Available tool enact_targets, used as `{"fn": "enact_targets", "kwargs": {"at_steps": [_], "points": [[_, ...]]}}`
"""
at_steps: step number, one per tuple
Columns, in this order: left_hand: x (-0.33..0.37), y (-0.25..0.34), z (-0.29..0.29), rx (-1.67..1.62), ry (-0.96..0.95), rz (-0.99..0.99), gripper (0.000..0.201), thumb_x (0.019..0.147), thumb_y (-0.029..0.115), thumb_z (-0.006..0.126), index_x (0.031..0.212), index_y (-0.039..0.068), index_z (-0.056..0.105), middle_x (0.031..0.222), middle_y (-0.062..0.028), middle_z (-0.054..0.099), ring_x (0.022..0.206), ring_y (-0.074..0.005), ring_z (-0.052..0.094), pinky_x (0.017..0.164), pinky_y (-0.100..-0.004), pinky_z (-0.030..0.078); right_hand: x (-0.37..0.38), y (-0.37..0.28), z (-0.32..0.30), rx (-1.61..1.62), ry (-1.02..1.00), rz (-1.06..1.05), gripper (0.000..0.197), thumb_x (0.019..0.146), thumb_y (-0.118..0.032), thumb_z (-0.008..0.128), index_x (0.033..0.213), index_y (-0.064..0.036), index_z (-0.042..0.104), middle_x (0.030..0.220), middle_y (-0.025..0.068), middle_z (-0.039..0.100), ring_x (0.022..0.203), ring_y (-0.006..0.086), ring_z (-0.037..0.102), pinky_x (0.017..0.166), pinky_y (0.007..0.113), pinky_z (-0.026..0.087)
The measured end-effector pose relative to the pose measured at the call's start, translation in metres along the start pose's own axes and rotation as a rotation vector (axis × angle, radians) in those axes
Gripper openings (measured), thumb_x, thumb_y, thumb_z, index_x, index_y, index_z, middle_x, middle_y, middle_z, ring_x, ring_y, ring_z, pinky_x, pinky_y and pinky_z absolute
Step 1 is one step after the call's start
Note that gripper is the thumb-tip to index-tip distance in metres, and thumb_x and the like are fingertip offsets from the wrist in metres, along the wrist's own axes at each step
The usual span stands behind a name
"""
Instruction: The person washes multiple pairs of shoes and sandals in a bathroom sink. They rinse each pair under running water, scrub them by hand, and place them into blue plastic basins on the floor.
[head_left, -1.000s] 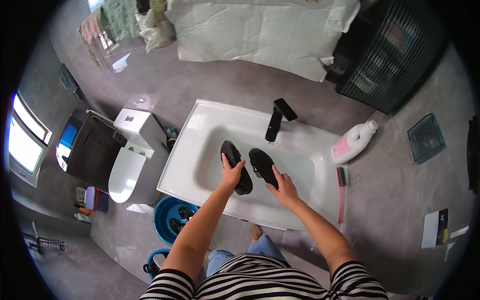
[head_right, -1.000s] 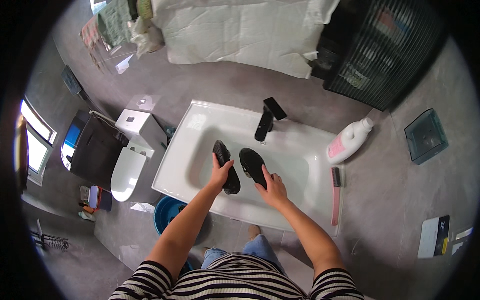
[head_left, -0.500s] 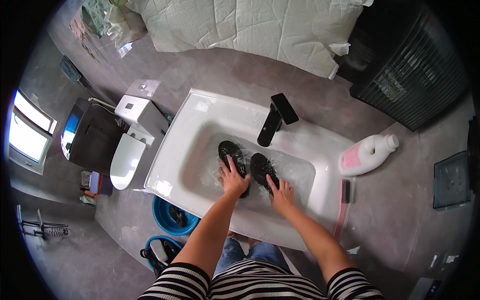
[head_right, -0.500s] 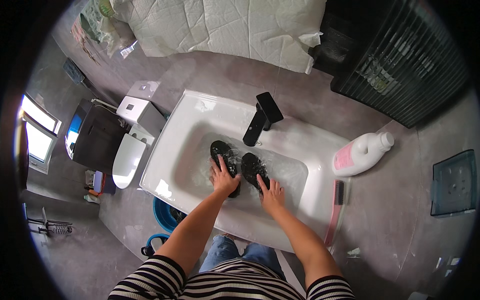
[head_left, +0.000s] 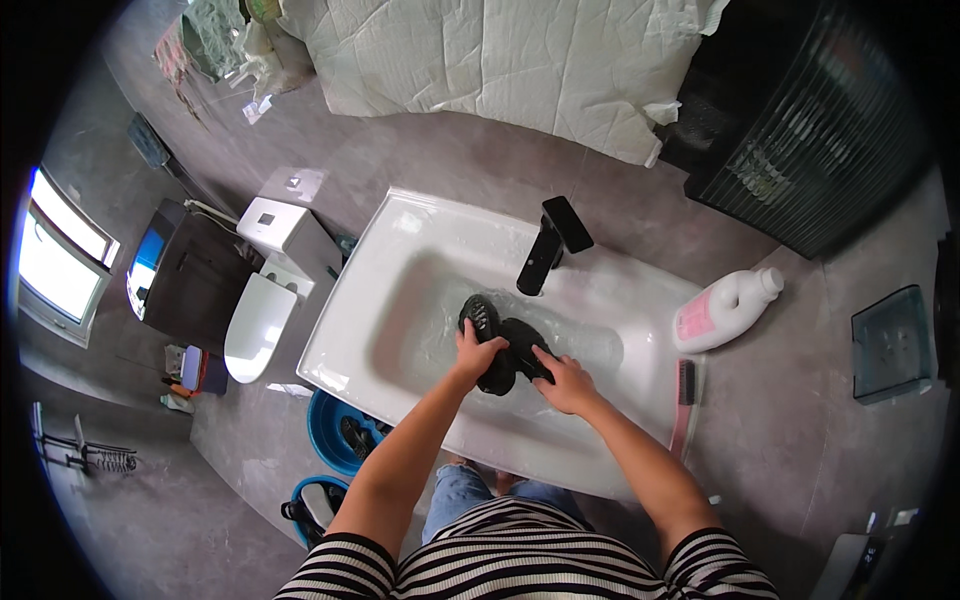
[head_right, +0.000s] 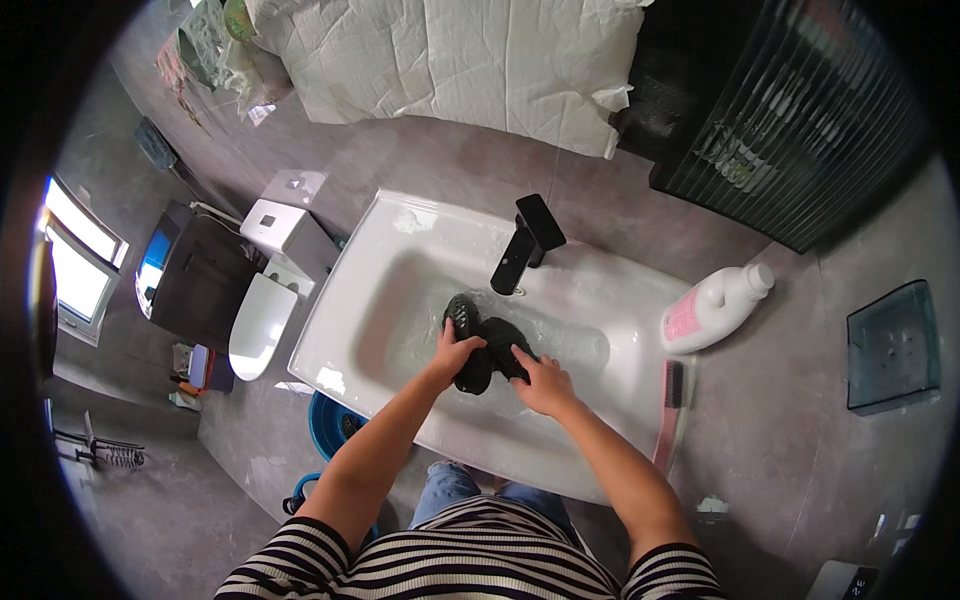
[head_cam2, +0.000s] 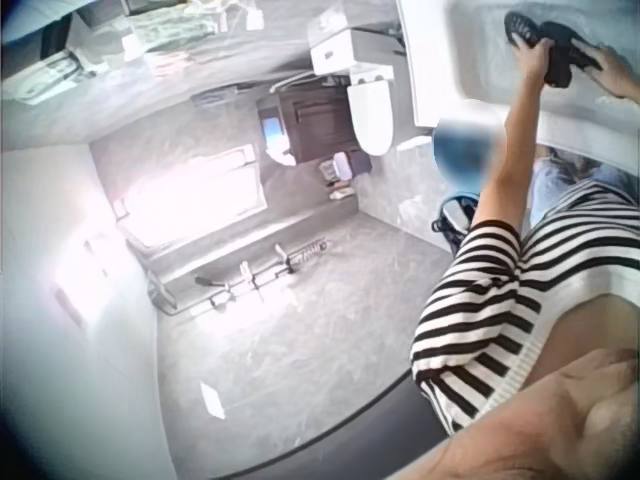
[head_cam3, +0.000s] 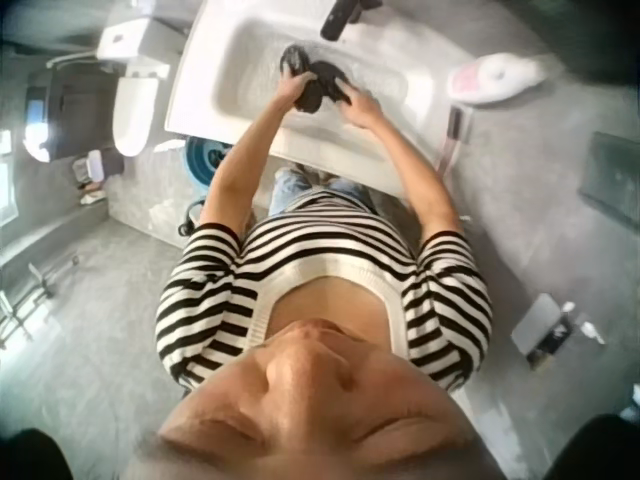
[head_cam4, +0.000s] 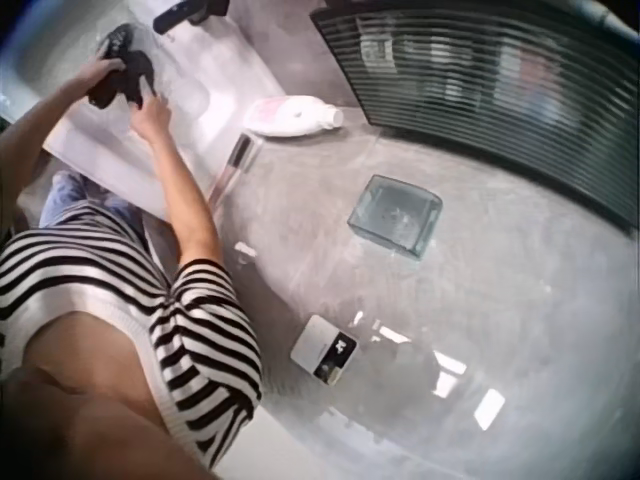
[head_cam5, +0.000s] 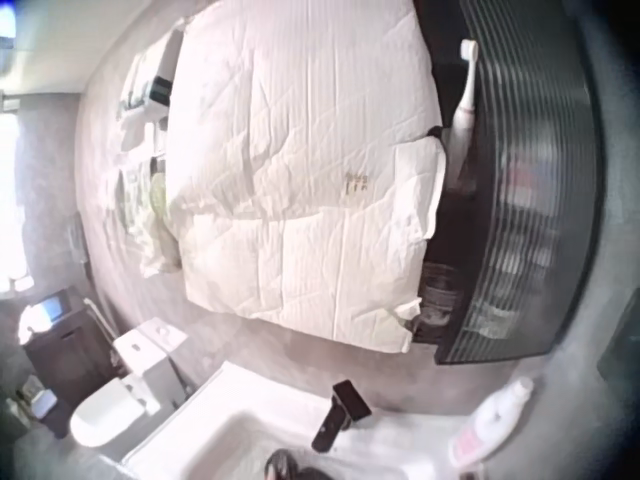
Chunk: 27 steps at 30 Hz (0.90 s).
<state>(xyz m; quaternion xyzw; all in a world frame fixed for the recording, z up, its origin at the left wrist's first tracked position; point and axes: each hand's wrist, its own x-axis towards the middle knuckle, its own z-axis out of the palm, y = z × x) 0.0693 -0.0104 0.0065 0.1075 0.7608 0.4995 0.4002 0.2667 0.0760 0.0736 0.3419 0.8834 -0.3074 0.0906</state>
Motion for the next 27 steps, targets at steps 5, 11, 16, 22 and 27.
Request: {"fn": "enact_targets", "kwargs": {"at_steps": [5, 11, 16, 22, 27], "points": [[-0.017, 0.021, -0.017, -0.286, -0.095, -0.034, 0.062, 0.079, 0.018, 0.068, 0.132, 0.011, 0.038, 0.109, -0.0102, 0.056, 0.101, -0.0238, 0.058, 0.085, -0.0392, 0.052, -0.024, -0.013, -0.050, 0.084, -0.047, 0.025, 0.065, 0.087, -0.038, 0.061, 0.147, -0.0330, 0.039, 0.117, 0.0160, 0.057, 0.115, 0.0338, 0.053, 0.097, 0.044, 0.044], [-0.030, 0.014, -0.007, 0.252, 0.198, 0.279, 0.099, 0.075, 0.031, 0.072, 0.154, 0.015, 0.014, 0.154, -0.0265, 0.010, 0.140, -0.0387, 0.027, 0.109, -0.0514, 0.029, -0.031, 0.010, -0.033, -0.028, 0.147, -0.107, 0.067, 0.087, -0.032, 0.063, 0.148, -0.0335, 0.036, 0.118, 0.0164, 0.054, 0.108, 0.0340, 0.053, 0.092, 0.046, 0.044], [-0.017, -0.014, 0.009, 0.542, 0.323, 0.371, 0.106, 0.074, 0.032, 0.071, 0.156, 0.017, 0.006, 0.157, -0.0301, -0.006, 0.139, -0.0517, 0.021, 0.108, -0.0580, 0.027, -0.019, 0.024, 0.014, -0.224, 0.353, -0.221, 0.075, 0.087, -0.026, 0.066, 0.151, -0.0338, 0.029, 0.126, 0.0172, 0.047, 0.109, 0.0336, 0.048, 0.089, 0.046, 0.041], [-0.026, -0.018, 0.023, 0.800, 0.280, 0.249, 0.106, 0.075, 0.033, 0.072, 0.156, 0.020, 0.004, 0.157, -0.0280, -0.005, 0.129, -0.0530, 0.033, 0.104, -0.0570, 0.036, -0.001, 0.038, 0.048, -0.338, 0.340, -0.194, 0.079, 0.085, -0.025, 0.067, 0.152, -0.0354, 0.026, 0.130, 0.0178, 0.044, 0.109, 0.0338, 0.048, 0.088, 0.046, 0.041], [-0.019, -0.016, 0.028, 0.898, 0.238, 0.161, 0.112, 0.075, 0.035, 0.074, 0.156, 0.019, -0.001, 0.158, -0.0254, -0.008, 0.130, -0.0537, 0.031, 0.107, -0.0554, 0.034, 0.014, 0.035, 0.060, -0.280, 0.247, -0.176, 0.081, 0.085, -0.023, 0.067, 0.152, -0.0352, 0.023, 0.135, 0.0186, 0.041, 0.115, 0.0356, 0.046, 0.095, 0.049, 0.039]]}}
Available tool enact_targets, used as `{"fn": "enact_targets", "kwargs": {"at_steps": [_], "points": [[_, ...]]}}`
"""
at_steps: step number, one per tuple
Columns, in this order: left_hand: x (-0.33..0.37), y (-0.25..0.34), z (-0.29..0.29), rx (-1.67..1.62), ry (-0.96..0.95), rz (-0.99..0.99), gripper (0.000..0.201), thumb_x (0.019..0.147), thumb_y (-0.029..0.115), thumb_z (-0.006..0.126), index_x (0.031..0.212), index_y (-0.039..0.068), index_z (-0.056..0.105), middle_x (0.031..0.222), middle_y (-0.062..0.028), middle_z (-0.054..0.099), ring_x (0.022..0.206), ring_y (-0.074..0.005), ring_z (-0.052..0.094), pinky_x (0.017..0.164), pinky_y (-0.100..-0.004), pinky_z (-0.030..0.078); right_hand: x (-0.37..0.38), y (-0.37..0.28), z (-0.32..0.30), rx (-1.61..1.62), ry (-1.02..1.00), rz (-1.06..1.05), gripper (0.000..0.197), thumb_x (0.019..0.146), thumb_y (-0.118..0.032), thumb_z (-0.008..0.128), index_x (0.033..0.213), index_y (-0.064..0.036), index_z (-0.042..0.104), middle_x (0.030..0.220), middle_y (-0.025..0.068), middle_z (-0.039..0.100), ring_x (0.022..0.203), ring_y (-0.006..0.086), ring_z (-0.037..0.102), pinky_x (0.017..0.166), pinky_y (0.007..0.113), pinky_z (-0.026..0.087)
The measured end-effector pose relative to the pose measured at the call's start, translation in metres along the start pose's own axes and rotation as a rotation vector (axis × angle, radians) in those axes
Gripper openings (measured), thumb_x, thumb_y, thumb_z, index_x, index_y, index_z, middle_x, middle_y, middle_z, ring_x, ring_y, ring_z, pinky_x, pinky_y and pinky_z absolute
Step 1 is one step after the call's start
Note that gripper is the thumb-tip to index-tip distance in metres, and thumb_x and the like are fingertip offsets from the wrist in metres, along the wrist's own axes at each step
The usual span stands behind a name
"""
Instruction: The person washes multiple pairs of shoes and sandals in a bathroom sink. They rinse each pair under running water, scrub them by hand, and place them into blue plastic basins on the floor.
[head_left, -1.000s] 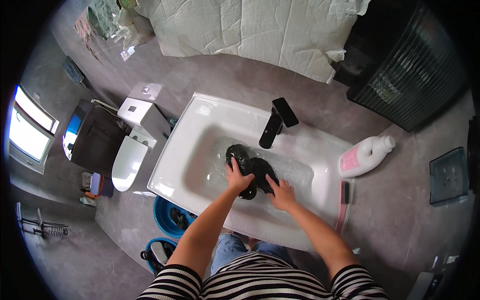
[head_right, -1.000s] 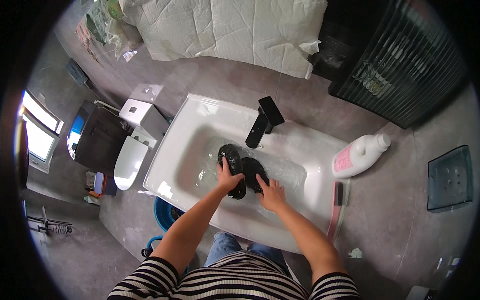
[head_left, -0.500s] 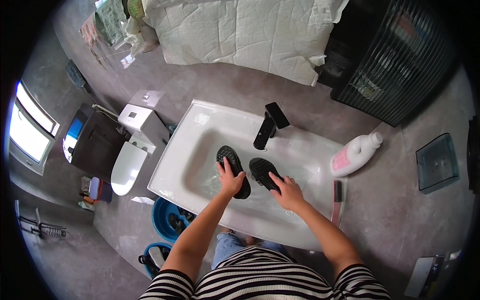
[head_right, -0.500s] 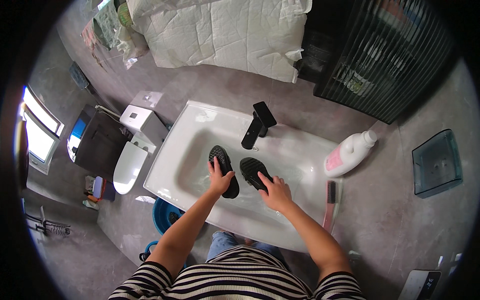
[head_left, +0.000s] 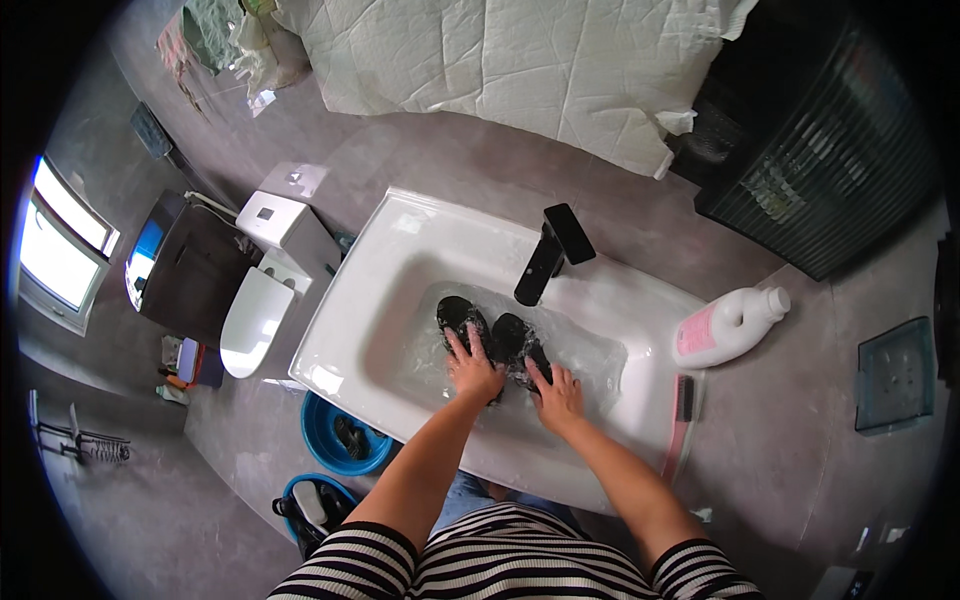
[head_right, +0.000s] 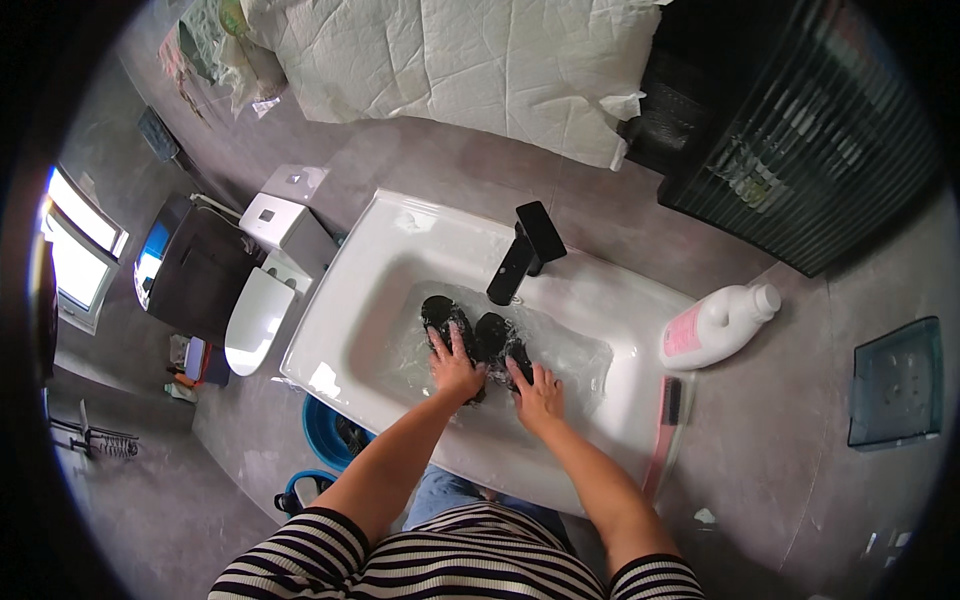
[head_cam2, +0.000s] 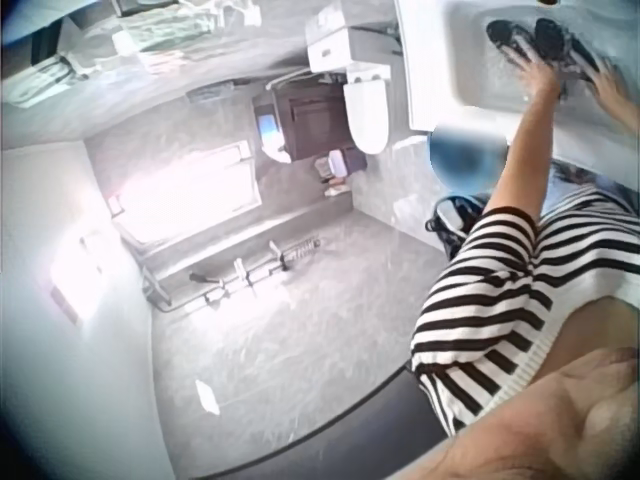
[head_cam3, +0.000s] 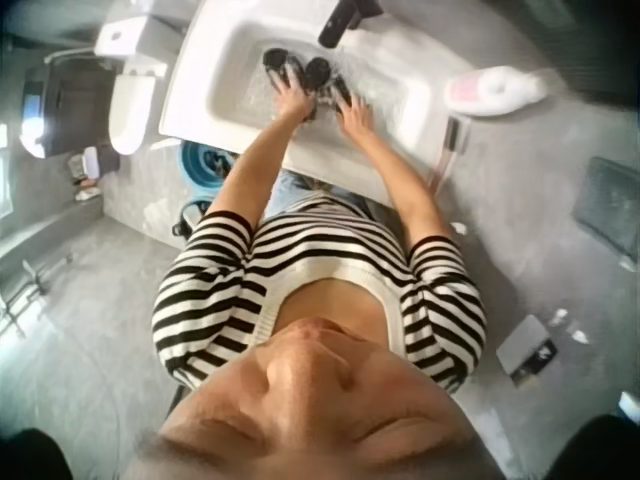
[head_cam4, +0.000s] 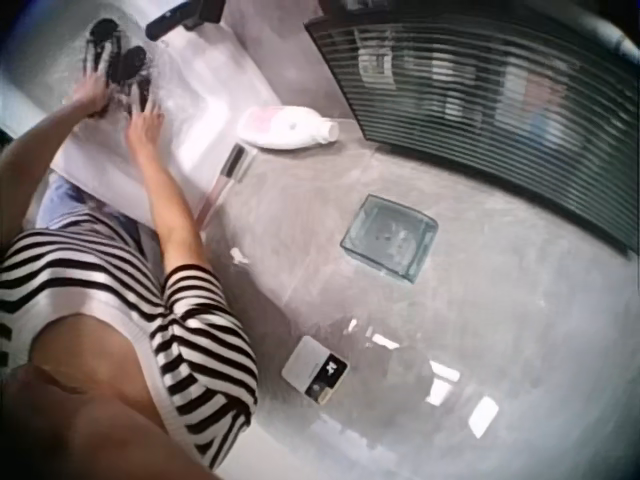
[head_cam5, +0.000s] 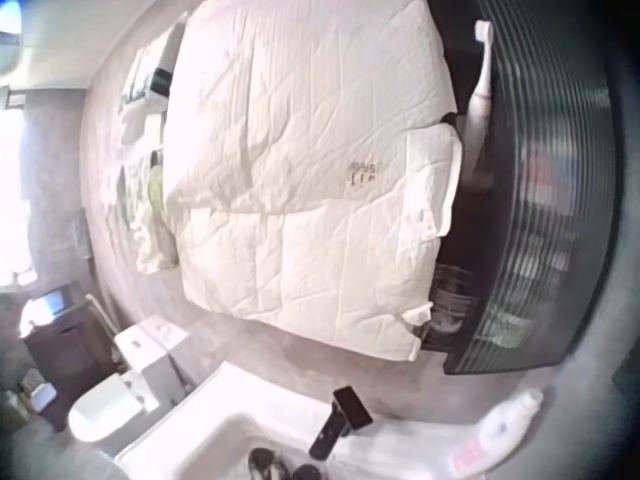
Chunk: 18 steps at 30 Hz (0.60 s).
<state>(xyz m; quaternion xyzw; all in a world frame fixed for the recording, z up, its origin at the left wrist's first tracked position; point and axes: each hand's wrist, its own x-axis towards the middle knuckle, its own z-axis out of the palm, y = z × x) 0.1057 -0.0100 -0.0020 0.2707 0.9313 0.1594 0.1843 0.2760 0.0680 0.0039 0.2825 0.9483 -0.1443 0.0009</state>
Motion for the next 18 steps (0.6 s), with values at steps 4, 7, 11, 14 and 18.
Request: {"fn": "enact_targets", "kwargs": {"at_steps": [4, 7, 11, 14, 18], "points": [[0.005, 0.010, 0.005, 0.018, -0.058, -0.030, 0.111, 0.074, 0.033, 0.076, 0.156, 0.019, 0.002, 0.158, -0.0248, -0.013, 0.132, -0.0534, 0.030, 0.107, -0.0586, 0.032, -0.001, 0.010, 0.021, -0.049, -0.018, 0.026, 0.082, 0.086, -0.024, 0.067, 0.152, -0.0358, 0.021, 0.141, 0.0201, 0.038, 0.123, 0.0374, 0.043, 0.100, 0.053, 0.036], [0.005, 0.014, 0.004, 0.048, -0.046, -0.036, 0.112, 0.075, 0.032, 0.075, 0.156, 0.020, -0.001, 0.157, -0.0236, -0.016, 0.131, -0.0561, 0.028, 0.106, -0.0586, 0.034, 0.002, 0.005, 0.018, -0.072, -0.094, 0.081, 0.080, 0.087, -0.026, 0.066, 0.152, -0.0361, 0.021, 0.144, 0.0209, 0.036, 0.128, 0.0388, 0.040, 0.102, 0.055, 0.034], [0.008, 0.018, -0.003, 0.019, -0.093, -0.055, 0.111, 0.075, 0.032, 0.075, 0.156, 0.023, -0.001, 0.157, -0.0233, -0.017, 0.130, -0.0577, 0.031, 0.104, -0.0601, 0.037, 0.006, 0.000, 0.002, -0.117, -0.075, 0.063, 0.077, 0.088, -0.029, 0.065, 0.152, -0.0370, 0.023, 0.139, 0.0200, 0.041, 0.125, 0.0394, 0.043, 0.100, 0.054, 0.035], [0.010, 0.004, -0.003, -0.092, -0.112, -0.043, 0.112, 0.073, 0.031, 0.077, 0.155, 0.026, 0.002, 0.157, -0.0237, -0.017, 0.129, -0.0588, 0.032, 0.103, -0.0600, 0.038, 0.009, -0.001, -0.026, 0.038, -0.221, 0.080, 0.075, 0.088, -0.029, 0.064, 0.151, -0.0375, 0.026, 0.131, 0.0184, 0.047, 0.121, 0.0385, 0.045, 0.098, 0.053, 0.038], [0.004, -0.003, -0.015, -0.317, -0.077, 0.020, 0.110, 0.070, 0.027, 0.078, 0.155, 0.029, 0.009, 0.157, -0.0272, -0.005, 0.129, -0.0597, 0.031, 0.106, -0.0554, 0.036, 0.000, -0.001, -0.041, 0.154, -0.079, 0.077, 0.069, 0.087, -0.028, 0.065, 0.148, -0.0356, 0.034, 0.124, 0.0168, 0.050, 0.116, 0.0361, 0.048, 0.094, 0.050, 0.041]]}}
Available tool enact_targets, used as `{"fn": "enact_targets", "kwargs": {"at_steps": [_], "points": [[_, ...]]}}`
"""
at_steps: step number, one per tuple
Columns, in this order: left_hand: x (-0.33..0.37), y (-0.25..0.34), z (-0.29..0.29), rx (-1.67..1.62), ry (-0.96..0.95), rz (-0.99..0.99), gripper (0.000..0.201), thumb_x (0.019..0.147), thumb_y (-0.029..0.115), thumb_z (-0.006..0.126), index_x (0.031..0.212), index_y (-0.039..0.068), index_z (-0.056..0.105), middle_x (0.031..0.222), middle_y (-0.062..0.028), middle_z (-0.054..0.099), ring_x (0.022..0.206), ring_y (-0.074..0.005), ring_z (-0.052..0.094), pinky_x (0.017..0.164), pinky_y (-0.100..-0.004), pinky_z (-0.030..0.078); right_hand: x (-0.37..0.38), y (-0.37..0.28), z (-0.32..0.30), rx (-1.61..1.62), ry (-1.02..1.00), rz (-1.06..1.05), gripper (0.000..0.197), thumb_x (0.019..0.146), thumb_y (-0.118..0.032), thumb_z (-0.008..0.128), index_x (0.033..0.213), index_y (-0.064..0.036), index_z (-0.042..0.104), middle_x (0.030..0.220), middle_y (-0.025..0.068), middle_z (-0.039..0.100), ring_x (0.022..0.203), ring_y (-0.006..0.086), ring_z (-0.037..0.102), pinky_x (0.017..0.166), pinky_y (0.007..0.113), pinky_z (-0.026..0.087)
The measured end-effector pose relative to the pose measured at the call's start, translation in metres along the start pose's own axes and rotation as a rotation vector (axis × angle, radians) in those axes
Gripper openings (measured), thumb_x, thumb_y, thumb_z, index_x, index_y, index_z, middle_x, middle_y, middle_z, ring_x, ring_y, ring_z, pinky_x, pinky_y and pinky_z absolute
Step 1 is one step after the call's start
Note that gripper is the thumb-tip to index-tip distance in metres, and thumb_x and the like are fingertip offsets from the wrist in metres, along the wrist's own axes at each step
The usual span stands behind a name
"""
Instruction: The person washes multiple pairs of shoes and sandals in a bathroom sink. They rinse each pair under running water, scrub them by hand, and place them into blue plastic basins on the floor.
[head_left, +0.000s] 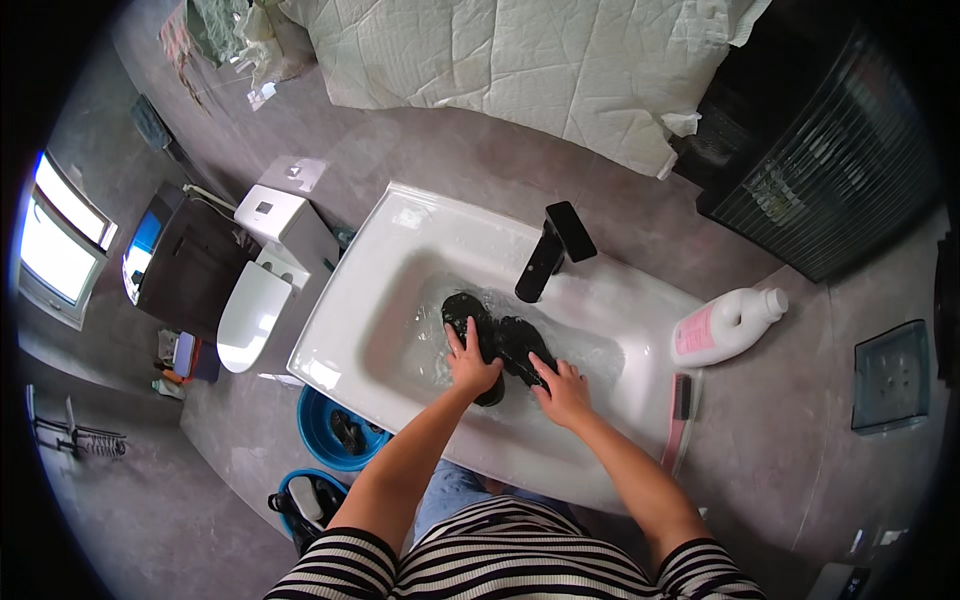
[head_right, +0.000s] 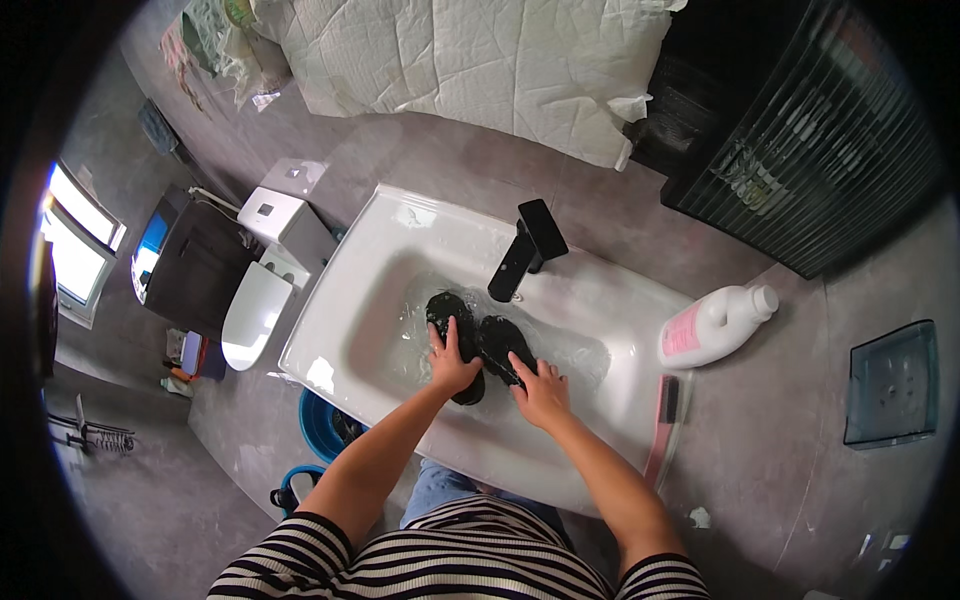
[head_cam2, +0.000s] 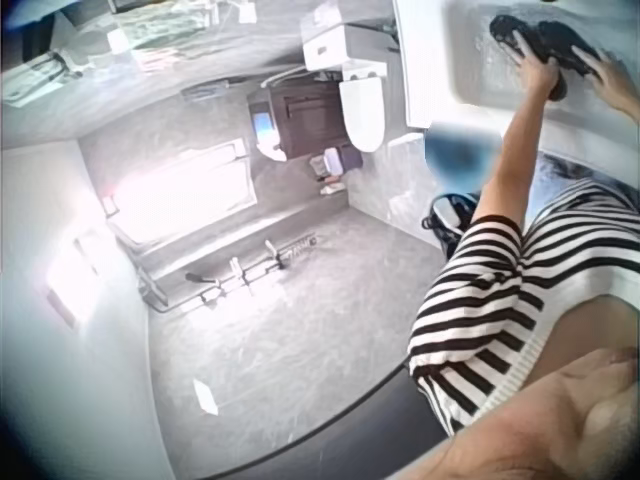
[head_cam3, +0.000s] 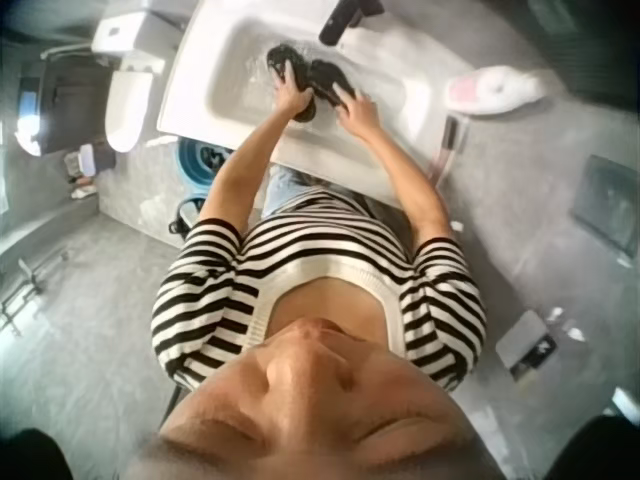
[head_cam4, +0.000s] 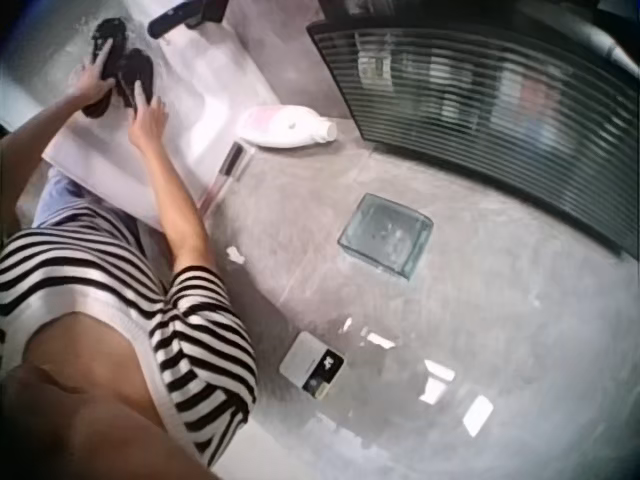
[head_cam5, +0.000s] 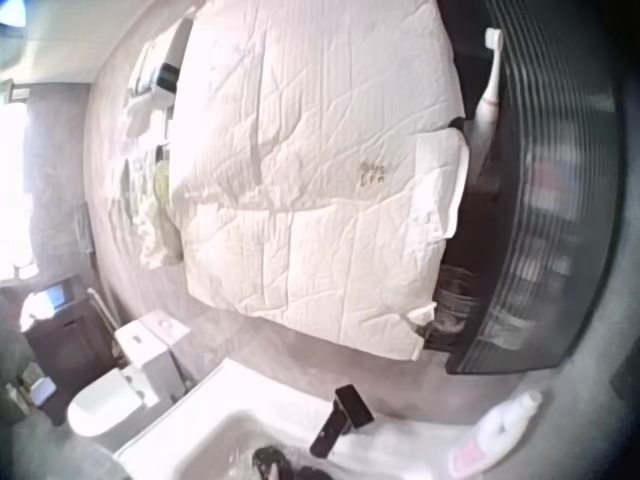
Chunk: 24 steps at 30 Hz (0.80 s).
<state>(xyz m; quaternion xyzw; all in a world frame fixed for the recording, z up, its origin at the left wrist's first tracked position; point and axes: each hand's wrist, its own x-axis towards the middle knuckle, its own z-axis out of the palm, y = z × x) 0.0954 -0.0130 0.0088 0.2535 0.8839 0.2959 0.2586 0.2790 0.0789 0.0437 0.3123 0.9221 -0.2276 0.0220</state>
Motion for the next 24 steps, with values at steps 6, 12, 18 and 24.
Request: {"fn": "enact_targets", "kwargs": {"at_steps": [6, 12, 18, 24], "points": [[-0.007, -0.007, 0.002, -0.314, 0.155, 0.161, 0.103, 0.070, 0.025, 0.078, 0.154, 0.024, 0.018, 0.155, -0.0322, 0.000, 0.133, -0.0545, 0.032, 0.106, -0.0540, 0.035, -0.024, 0.002, -0.024, 0.112, 0.171, -0.076, 0.064, 0.087, -0.026, 0.065, 0.146, -0.0336, 0.040, 0.124, 0.0162, 0.051, 0.112, 0.0352, 0.051, 0.091, 0.047, 0.043], [-0.011, -0.007, 0.011, -0.136, 0.394, 0.302, 0.101, 0.070, 0.023, 0.078, 0.154, 0.021, 0.020, 0.156, -0.0312, -0.004, 0.136, -0.0520, 0.028, 0.105, -0.0537, 0.036, -0.038, 0.000, -0.026, -0.028, 0.251, -0.145, 0.067, 0.088, -0.026, 0.065, 0.148, -0.0330, 0.037, 0.129, 0.0178, 0.048, 0.108, 0.0359, 0.051, 0.088, 0.047, 0.042], [-0.018, -0.002, 0.014, 0.192, 0.181, 0.138, 0.109, 0.070, 0.030, 0.077, 0.155, 0.021, 0.010, 0.158, -0.0274, -0.007, 0.133, -0.0507, 0.033, 0.103, -0.0537, 0.039, -0.027, 0.015, 0.017, -0.152, 0.198, -0.128, 0.075, 0.087, -0.025, 0.068, 0.151, -0.0354, 0.029, 0.134, 0.0190, 0.043, 0.111, 0.0361, 0.050, 0.090, 0.047, 0.041], [-0.008, 0.005, 0.004, 0.384, -0.097, 0.016, 0.125, 0.066, 0.040, 0.080, 0.155, 0.025, -0.006, 0.159, -0.0221, -0.010, 0.129, -0.0474, 0.039, 0.102, -0.0527, 0.042, -0.015, 0.002, 0.032, -0.185, 0.100, -0.015, 0.083, 0.084, -0.023, 0.070, 0.152, -0.0384, 0.024, 0.137, 0.0178, 0.041, 0.113, 0.0369, 0.049, 0.090, 0.050, 0.044]]}}
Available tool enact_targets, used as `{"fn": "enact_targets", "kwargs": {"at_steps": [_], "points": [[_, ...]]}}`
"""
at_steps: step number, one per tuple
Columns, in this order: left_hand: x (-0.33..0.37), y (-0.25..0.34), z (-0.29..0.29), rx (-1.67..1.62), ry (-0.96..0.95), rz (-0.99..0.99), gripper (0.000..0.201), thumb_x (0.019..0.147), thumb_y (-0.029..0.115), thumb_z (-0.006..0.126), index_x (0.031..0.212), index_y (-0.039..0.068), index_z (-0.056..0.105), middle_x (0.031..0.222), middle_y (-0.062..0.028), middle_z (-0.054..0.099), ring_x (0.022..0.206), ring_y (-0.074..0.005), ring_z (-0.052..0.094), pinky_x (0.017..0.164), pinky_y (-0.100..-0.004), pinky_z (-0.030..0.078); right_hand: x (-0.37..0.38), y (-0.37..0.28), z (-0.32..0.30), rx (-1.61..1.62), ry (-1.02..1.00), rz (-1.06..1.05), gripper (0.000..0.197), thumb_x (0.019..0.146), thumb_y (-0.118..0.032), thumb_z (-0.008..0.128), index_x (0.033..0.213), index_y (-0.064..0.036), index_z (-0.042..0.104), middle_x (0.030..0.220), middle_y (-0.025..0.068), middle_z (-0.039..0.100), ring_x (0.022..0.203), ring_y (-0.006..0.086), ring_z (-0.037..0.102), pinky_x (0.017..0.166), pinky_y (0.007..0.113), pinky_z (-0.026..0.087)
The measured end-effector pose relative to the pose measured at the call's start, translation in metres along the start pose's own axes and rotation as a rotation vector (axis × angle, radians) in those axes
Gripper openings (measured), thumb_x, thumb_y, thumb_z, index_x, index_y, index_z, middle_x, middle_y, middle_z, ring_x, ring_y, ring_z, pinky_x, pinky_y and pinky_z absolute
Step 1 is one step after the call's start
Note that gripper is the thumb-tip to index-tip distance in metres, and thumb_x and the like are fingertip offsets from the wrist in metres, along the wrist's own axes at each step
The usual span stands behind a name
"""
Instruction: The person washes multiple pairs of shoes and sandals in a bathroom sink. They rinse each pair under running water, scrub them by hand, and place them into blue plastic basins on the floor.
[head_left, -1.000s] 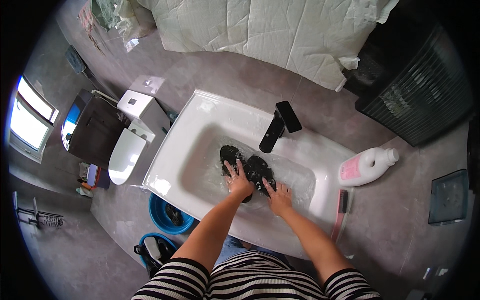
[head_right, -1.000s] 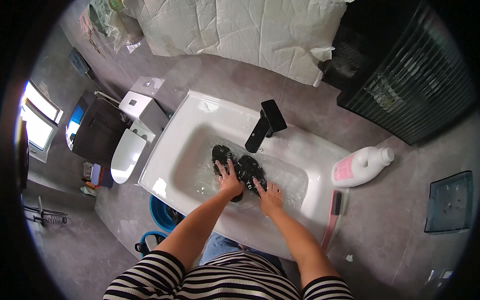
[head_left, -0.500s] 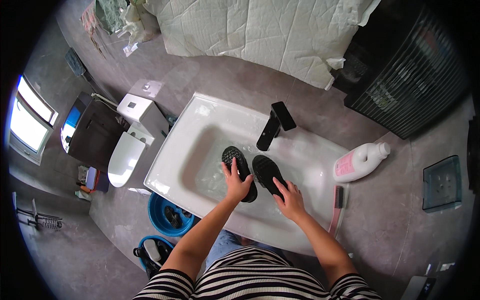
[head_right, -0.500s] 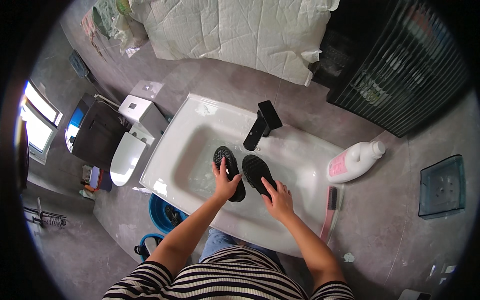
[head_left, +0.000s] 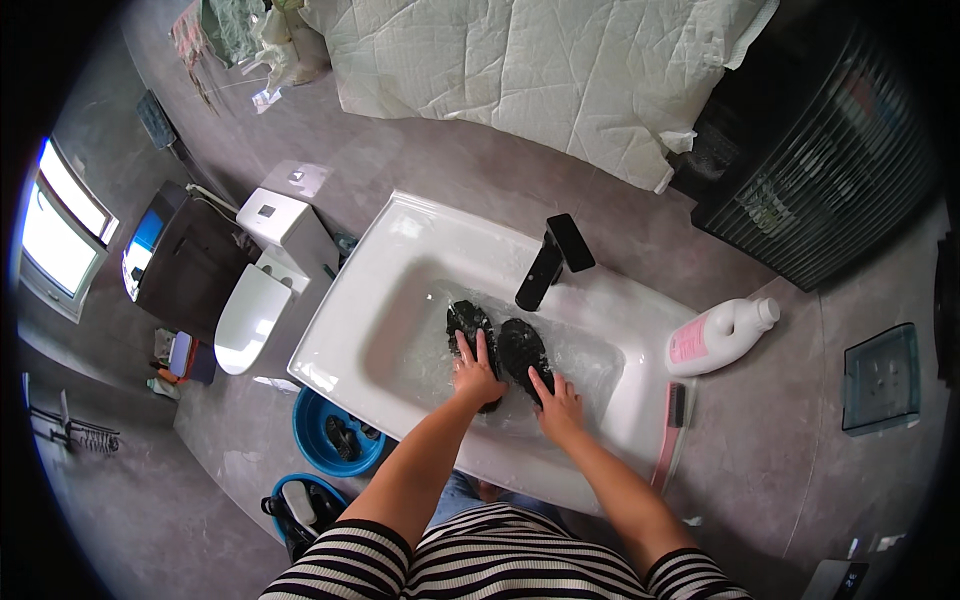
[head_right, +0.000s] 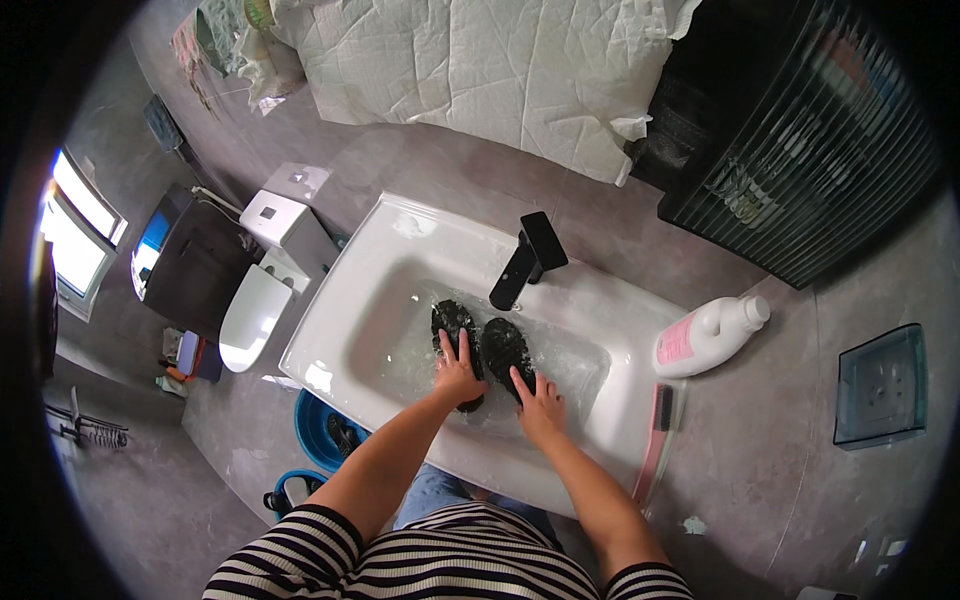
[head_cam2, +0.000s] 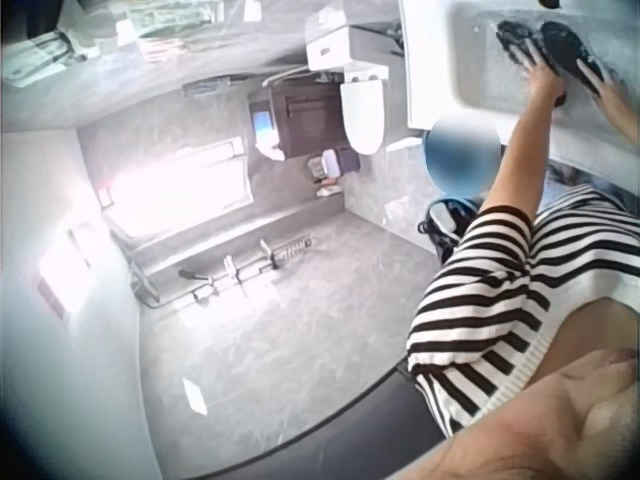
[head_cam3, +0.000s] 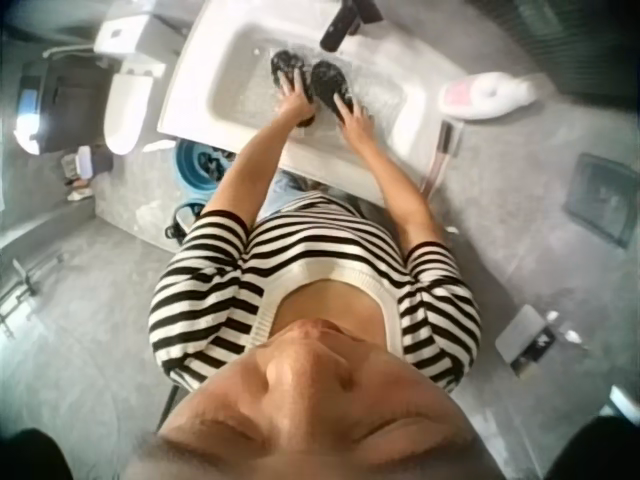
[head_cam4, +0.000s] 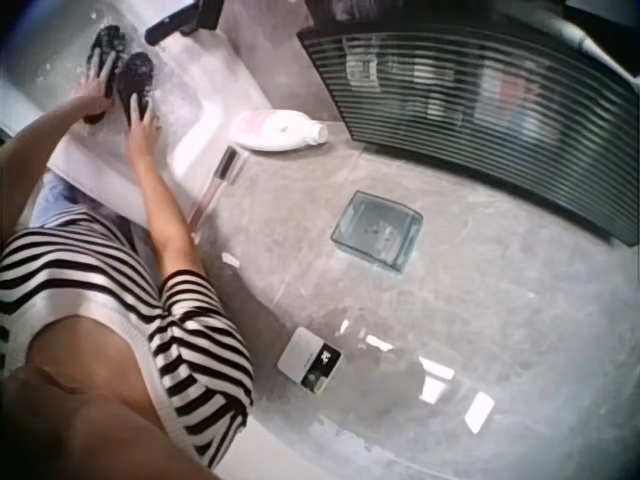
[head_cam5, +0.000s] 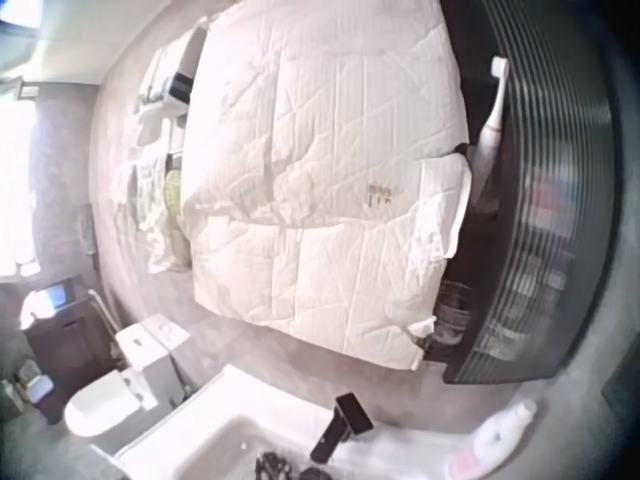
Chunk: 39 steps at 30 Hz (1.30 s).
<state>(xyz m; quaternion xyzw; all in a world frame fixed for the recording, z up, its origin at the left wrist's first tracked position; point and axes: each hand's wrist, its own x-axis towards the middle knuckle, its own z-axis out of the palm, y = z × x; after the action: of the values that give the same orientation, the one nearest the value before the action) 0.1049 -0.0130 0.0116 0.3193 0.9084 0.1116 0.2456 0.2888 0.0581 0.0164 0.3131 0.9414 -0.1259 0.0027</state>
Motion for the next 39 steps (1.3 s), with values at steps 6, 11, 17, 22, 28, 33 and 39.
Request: {"fn": "enact_targets", "kwargs": {"at_steps": [6, 11, 17, 22, 28, 33, 39], "points": [[0.011, -0.011, -0.005, -0.082, -0.093, 0.020, 0.131, 0.063, 0.037, 0.083, 0.154, 0.024, -0.011, 0.159, -0.0229, -0.010, 0.132, -0.0500, 0.035, 0.104, -0.0517, 0.040, 0.013, -0.001, -0.015, 0.106, -0.224, 0.060, 0.080, 0.085, -0.029, 0.068, 0.152, -0.0359, 0.025, 0.140, 0.0197, 0.042, 0.120, 0.0392, 0.048, 0.094, 0.052, 0.044], [0.024, -0.034, -0.023, -0.917, -0.268, -0.073, 0.123, 0.066, 0.033, 0.082, 0.155, 0.024, -0.003, 0.155, -0.0228, 0.012, 0.126, -0.0368, 0.047, 0.103, -0.0479, 0.043, 0.042, 0.023, -0.048, 0.705, -0.343, 0.000, 0.066, 0.088, -0.037, 0.064, 0.147, -0.0198, 0.040, 0.130, 0.0248, 0.057, 0.120, 0.0343, 0.056, 0.103, 0.035, 0.041], [-0.018, -0.041, -0.116, -1.879, -0.689, -0.238, 0.029, 0.083, 0.033, 0.063, 0.103, 0.011, 0.061, 0.096, -0.0109, 0.065, 0.084, -0.0303, 0.063, 0.074, -0.0397, 0.055, 0.055, 0.023, -0.130, 1.081, -0.582, 0.069, 0.053, 0.100, -0.026, 0.053, 0.148, -0.0082, 0.038, 0.112, -0.0036, 0.060, 0.094, 0.0049, 0.053, 0.085, 0.021, 0.044], [-0.080, -0.036, -0.166, -2.107, -0.475, -0.098, 0.039, 0.091, 0.036, 0.058, 0.115, 0.007, 0.060, 0.104, -0.0143, 0.065, 0.090, -0.0304, 0.065, 0.083, -0.0400, 0.055, 0.033, -0.011, -0.202, 1.513, -0.581, 0.101, 0.048, 0.101, -0.025, 0.051, 0.145, -0.0097, 0.043, 0.107, -0.0044, 0.061, 0.087, 0.0046, 0.056, 0.079, 0.020, 0.046], [-0.075, -0.067, -0.123, -2.055, -0.461, -0.239, 0.039, 0.098, 0.032, 0.048, 0.122, 0.002, 0.056, 0.105, -0.0156, 0.067, 0.093, -0.0313, 0.068, 0.081, -0.0412, 0.057, 0.026, -0.014, -0.149, 1.292, -0.438, 0.197, 0.049, 0.099, -0.024, 0.054, 0.143, -0.0046, 0.045, 0.110, -0.0011, 0.062, 0.091, 0.0069, 0.057, 0.082, 0.022, 0.045], [-0.088, -0.094, -0.129, -1.843, -0.303, -0.101, 0.041, 0.098, 0.033, 0.051, 0.132, 0.012, 0.046, 0.101, -0.0117, 0.063, 0.090, -0.0255, 0.067, 0.076, -0.0381, 0.057, 0.033, -0.036, -0.143, 0.798, -0.226, 0.007, 0.050, 0.100, -0.025, 0.053, 0.144, -0.0050, 0.044, 0.122, 0.0029, 0.061, 0.101, 0.0102, 0.058, 0.090, 0.025, 0.045], [-0.149, -0.203, -0.138, -1.787, 0.014, 0.012, 0.067, 0.096, 0.025, 0.058, 0.154, 0.016, 0.024, 0.110, -0.0055, 0.059, 0.089, -0.0130, 0.060, 0.074, -0.0269, 0.050, 0.014, -0.176, -0.125, 1.179, -0.235, -0.076, 0.047, 0.103, -0.018, 0.044, 0.147, -0.0030, 0.037, 0.127, 0.0025, 0.058, 0.109, 0.0093, 0.056, 0.094, 0.024, 0.045]]}}
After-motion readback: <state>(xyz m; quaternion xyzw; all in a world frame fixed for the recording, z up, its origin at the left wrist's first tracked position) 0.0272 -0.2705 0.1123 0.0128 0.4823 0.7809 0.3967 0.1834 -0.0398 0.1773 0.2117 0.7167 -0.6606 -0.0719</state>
